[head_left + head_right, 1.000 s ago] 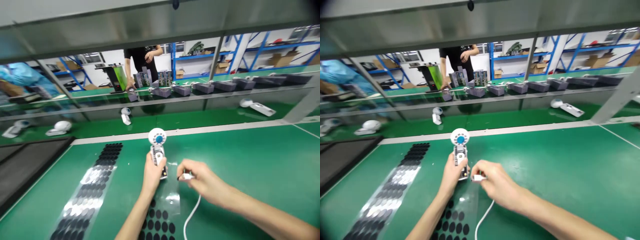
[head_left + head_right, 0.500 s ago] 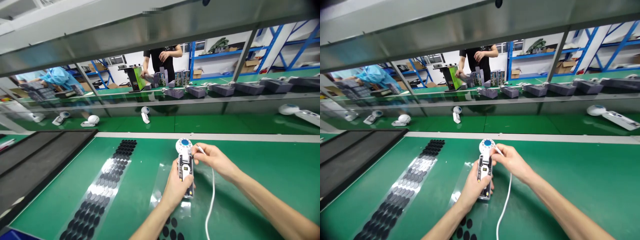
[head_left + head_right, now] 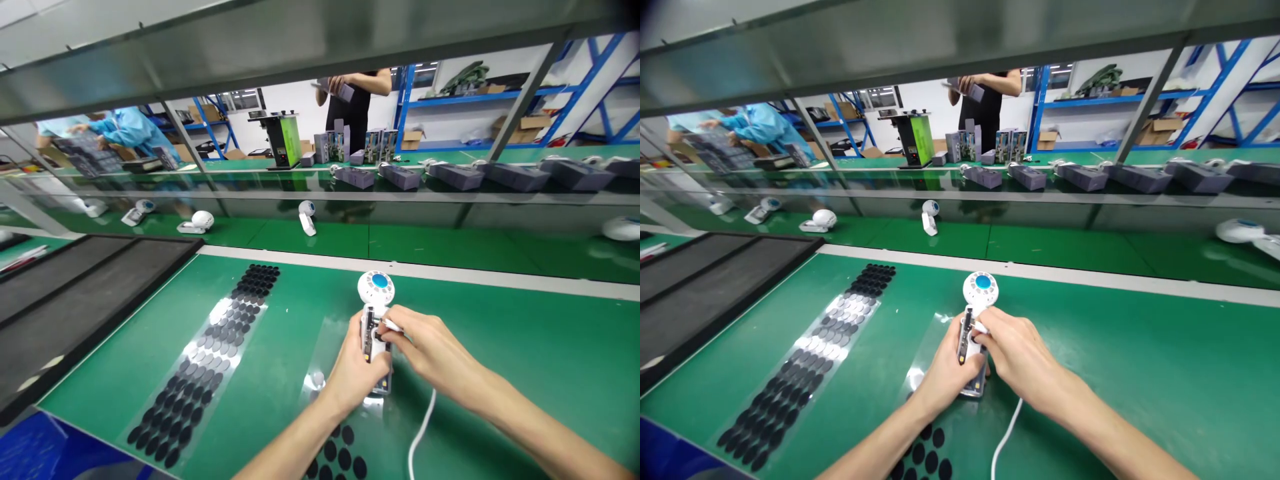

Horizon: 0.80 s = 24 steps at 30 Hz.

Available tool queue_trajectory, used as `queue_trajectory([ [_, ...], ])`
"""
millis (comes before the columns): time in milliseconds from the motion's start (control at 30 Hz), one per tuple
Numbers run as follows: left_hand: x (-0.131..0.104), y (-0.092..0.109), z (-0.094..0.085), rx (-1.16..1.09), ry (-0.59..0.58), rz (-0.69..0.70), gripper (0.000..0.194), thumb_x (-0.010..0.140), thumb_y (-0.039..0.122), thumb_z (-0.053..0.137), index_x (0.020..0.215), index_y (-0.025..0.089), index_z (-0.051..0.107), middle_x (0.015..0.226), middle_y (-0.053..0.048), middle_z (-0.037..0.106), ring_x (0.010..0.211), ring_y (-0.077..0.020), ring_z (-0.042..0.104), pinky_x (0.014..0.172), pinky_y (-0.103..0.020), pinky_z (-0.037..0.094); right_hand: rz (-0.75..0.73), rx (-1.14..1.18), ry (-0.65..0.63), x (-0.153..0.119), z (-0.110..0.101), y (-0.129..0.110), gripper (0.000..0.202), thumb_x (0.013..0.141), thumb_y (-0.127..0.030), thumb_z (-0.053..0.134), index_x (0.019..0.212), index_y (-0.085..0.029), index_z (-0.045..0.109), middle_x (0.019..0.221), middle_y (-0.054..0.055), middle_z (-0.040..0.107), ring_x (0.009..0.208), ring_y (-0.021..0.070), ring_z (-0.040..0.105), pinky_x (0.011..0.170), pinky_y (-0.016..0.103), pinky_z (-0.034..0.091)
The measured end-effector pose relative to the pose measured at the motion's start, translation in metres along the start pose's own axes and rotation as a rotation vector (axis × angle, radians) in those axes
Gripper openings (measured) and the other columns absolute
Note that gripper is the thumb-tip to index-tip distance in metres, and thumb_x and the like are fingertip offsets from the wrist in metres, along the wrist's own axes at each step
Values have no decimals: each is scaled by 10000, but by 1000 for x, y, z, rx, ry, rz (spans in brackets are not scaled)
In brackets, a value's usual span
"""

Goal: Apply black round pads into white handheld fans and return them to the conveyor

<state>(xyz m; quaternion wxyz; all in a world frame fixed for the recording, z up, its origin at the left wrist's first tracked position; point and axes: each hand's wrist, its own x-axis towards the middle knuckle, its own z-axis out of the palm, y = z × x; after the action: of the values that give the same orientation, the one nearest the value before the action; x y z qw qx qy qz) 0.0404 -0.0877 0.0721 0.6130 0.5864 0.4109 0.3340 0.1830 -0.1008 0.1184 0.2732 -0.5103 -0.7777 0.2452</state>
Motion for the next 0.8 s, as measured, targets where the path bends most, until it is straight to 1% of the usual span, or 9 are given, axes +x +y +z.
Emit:
queue_trajectory([
  [200, 1, -1, 0, 34, 16, 24, 558, 667, 91, 500, 1199, 186, 359, 977, -21, 560, 779, -136, 558, 729, -276, 473, -23, -20, 16, -1, 3, 1, 192, 878, -90, 370, 762, -211, 463, 769, 17, 543, 657, 183, 522, 583, 290, 379],
  [367, 0, 2, 1, 58, 23, 38, 570, 663, 78, 494, 1207, 182, 361, 978, -15, 558, 812, -136, 556, 750, -263, 469, -18, -72, 21, -1, 5, -1, 179, 874, -99, 379, 777, -206, 484, 778, 28, 554, 666, 189, 532, 586, 295, 393],
  [667, -1, -1, 3, 74, 39, 61, 577, 665, 64, 500, 1213, 194, 370, 1022, -22, 575, 868, -148, 564, 793, -260, 450, -6, -166, 47, -3, 8, 0, 179, 860, -101, 399, 731, -200, 473, 743, 19, 551, 617, 177, 525, 546, 279, 362],
  [733, -1, 0, 3, 61, 47, 71, 567, 676, 61, 498, 1214, 191, 373, 1036, -29, 578, 905, -159, 564, 823, -272, 441, -32, -190, 68, -5, 10, 0, 194, 865, -111, 369, 730, -198, 478, 733, 26, 544, 595, 177, 515, 526, 280, 354],
  [800, -1, 0, 2, 37, 59, 92, 519, 718, 94, 503, 1214, 179, 379, 1094, -51, 564, 1005, -183, 538, 893, -297, 410, -77, -181, 98, -6, 11, 1, 215, 873, -116, 330, 758, -194, 494, 739, 35, 539, 589, 176, 510, 519, 281, 362],
])
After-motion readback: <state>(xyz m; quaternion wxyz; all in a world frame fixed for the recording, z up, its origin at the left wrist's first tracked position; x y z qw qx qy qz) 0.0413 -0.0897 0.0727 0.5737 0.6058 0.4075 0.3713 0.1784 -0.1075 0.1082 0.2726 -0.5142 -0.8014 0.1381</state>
